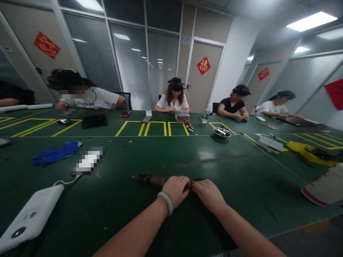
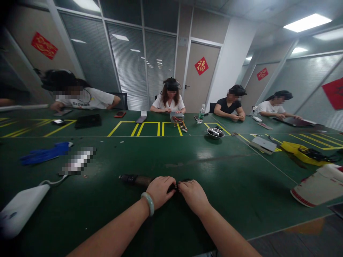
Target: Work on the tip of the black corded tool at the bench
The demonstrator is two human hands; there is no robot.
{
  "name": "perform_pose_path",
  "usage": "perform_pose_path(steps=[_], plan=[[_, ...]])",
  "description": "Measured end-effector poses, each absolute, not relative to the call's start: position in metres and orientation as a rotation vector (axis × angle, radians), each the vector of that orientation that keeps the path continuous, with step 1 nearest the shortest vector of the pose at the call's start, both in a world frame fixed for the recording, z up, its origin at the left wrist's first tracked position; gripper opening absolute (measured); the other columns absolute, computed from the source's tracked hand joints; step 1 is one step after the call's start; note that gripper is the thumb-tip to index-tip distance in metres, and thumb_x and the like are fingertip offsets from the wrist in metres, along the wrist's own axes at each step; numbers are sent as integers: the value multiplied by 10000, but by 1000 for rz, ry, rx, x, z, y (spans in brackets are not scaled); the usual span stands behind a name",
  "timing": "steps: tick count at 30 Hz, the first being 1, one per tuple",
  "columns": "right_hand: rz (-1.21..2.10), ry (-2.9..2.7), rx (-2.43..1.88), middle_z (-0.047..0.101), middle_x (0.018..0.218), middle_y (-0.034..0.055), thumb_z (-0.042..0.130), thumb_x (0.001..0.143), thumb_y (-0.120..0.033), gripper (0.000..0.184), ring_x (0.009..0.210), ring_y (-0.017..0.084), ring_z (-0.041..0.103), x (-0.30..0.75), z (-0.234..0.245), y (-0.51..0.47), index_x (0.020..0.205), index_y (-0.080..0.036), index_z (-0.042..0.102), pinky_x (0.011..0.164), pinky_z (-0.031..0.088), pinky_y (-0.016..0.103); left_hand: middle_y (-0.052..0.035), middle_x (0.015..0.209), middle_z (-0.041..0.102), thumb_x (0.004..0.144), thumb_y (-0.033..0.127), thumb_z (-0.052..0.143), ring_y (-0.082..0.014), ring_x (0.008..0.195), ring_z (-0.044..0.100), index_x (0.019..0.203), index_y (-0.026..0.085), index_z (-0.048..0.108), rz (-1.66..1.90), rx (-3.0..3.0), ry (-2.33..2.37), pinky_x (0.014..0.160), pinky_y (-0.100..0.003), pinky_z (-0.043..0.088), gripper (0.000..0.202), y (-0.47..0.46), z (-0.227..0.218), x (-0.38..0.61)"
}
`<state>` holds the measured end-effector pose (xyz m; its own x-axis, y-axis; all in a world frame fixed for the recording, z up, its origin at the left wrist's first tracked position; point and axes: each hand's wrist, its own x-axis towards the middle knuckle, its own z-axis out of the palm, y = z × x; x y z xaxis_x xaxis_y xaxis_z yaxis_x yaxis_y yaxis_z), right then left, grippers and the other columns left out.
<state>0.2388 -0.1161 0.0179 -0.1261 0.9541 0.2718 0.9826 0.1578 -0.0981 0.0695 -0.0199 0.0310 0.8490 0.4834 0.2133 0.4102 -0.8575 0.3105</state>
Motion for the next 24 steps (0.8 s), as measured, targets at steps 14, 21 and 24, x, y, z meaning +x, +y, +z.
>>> perform_pose_path(steps=[14,21,24], plan=[[-331,-2180,-1989,609,882,26,462,890,-118,144,839,181,546,272,28,-108,885,-204,578,791,345,315,-14,1196,607,863,266,580,-174,1190,501,1156,252,540,690,2712,436,1143,-398,234,296,-22,43,48],[-294,-1794,-2441,638,1056,111,414,885,-225,221,966,245,593,428,22,-175,973,-221,617,824,391,362,-14,1277,574,896,291,536,-172,1226,481,1266,269,498,670,2660,496,1135,-418,256,373,-14,41,40],[-381,-1487,-2669,607,1155,177,379,871,-242,322,991,287,606,497,4,-227,1096,-217,607,801,423,400,-10,1372,501,885,381,557,-189,1295,418,1348,301,424,572,2650,524,1140,-436,239,488,-5,31,39]])
